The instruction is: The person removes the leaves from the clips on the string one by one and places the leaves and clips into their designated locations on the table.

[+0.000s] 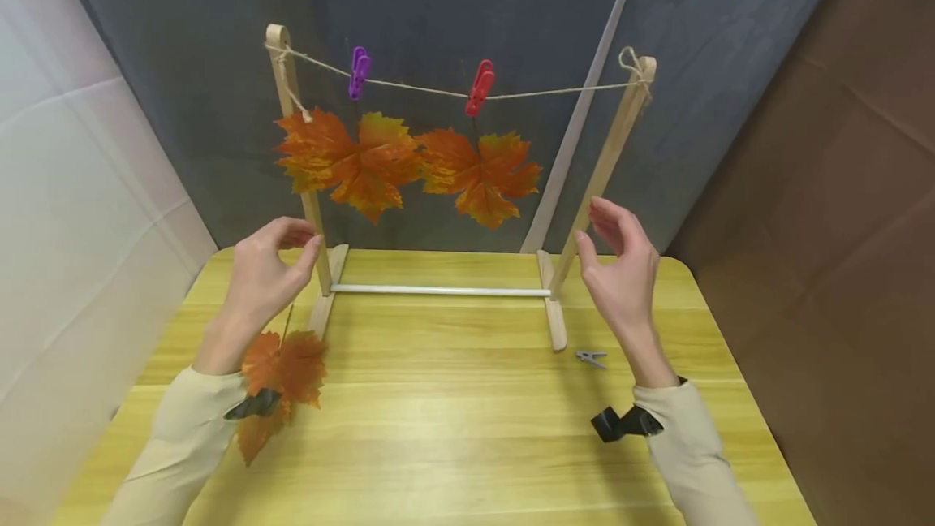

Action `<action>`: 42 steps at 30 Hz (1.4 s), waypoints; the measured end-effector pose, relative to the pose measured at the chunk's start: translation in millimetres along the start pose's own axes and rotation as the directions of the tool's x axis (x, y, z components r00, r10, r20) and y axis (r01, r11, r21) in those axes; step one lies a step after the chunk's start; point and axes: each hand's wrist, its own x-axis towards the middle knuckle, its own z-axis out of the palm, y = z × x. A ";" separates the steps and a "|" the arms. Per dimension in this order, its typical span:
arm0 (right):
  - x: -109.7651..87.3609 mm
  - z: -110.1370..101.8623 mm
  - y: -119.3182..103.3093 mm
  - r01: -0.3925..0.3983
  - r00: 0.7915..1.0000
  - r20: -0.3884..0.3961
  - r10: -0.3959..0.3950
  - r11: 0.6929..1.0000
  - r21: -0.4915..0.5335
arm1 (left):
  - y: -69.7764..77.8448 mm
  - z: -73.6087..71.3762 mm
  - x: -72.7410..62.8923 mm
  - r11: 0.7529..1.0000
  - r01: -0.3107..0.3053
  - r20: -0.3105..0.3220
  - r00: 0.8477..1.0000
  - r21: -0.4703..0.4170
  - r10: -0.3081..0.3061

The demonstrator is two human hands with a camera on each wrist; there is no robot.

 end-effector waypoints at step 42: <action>95.3 55.9 -112.6 0.162 0.969 0.195 -0.150 0.986 -0.044 | 106.0 41.4 104.6 0.956 -0.261 0.011 0.964 -0.132 0.265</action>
